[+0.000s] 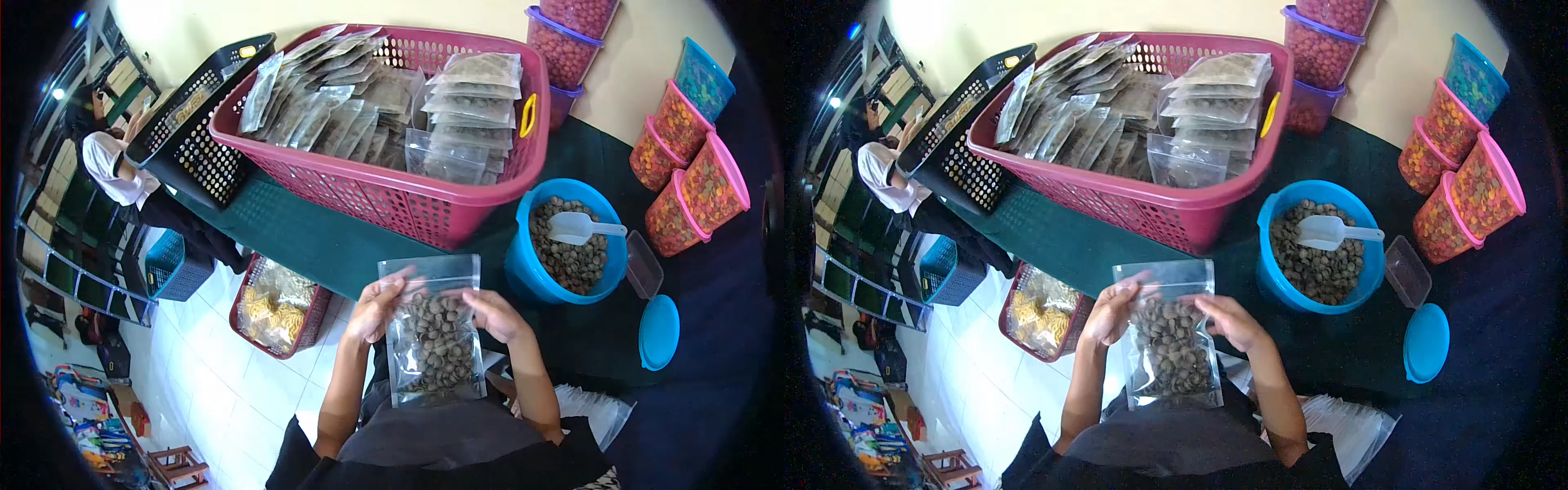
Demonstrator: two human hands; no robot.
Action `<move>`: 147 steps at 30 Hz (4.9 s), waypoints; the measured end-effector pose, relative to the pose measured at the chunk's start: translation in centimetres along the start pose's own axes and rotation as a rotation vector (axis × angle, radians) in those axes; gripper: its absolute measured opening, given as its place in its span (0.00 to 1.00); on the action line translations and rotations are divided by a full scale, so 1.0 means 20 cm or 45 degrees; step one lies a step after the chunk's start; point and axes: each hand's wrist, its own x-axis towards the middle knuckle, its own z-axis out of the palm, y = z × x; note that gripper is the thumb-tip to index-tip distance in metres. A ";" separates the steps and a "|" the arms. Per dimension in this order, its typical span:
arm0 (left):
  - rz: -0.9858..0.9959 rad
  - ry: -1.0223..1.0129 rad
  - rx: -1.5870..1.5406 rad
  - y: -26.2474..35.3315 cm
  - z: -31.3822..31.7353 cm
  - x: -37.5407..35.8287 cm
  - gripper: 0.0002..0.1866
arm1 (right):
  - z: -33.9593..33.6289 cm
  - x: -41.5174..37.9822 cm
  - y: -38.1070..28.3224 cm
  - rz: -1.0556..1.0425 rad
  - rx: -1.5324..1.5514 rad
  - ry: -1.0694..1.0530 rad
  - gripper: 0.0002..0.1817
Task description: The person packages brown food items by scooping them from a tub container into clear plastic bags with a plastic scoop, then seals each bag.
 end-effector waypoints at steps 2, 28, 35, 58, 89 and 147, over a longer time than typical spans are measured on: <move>0.178 0.201 0.032 0.05 0.00 -0.02 0.24 | 0.03 0.04 0.03 -0.056 -0.245 -0.086 0.18; 0.750 -0.764 0.601 1.84 0.35 0.52 0.16 | 1.09 0.19 -1.66 -1.156 -1.404 1.008 0.14; 0.572 -0.853 1.147 1.59 0.24 0.81 0.12 | 0.69 0.16 -1.54 -0.687 -1.544 0.860 0.11; 0.759 -0.947 2.614 1.08 0.07 1.05 0.07 | 0.27 0.61 -1.18 0.316 -2.400 0.793 0.10; 0.643 -1.189 2.278 1.08 0.02 1.10 0.07 | 0.33 0.60 -1.12 0.659 -2.428 0.810 0.15; 0.934 -0.821 1.550 1.53 0.13 0.50 0.16 | 0.36 0.44 -1.18 -0.331 -2.138 1.225 0.10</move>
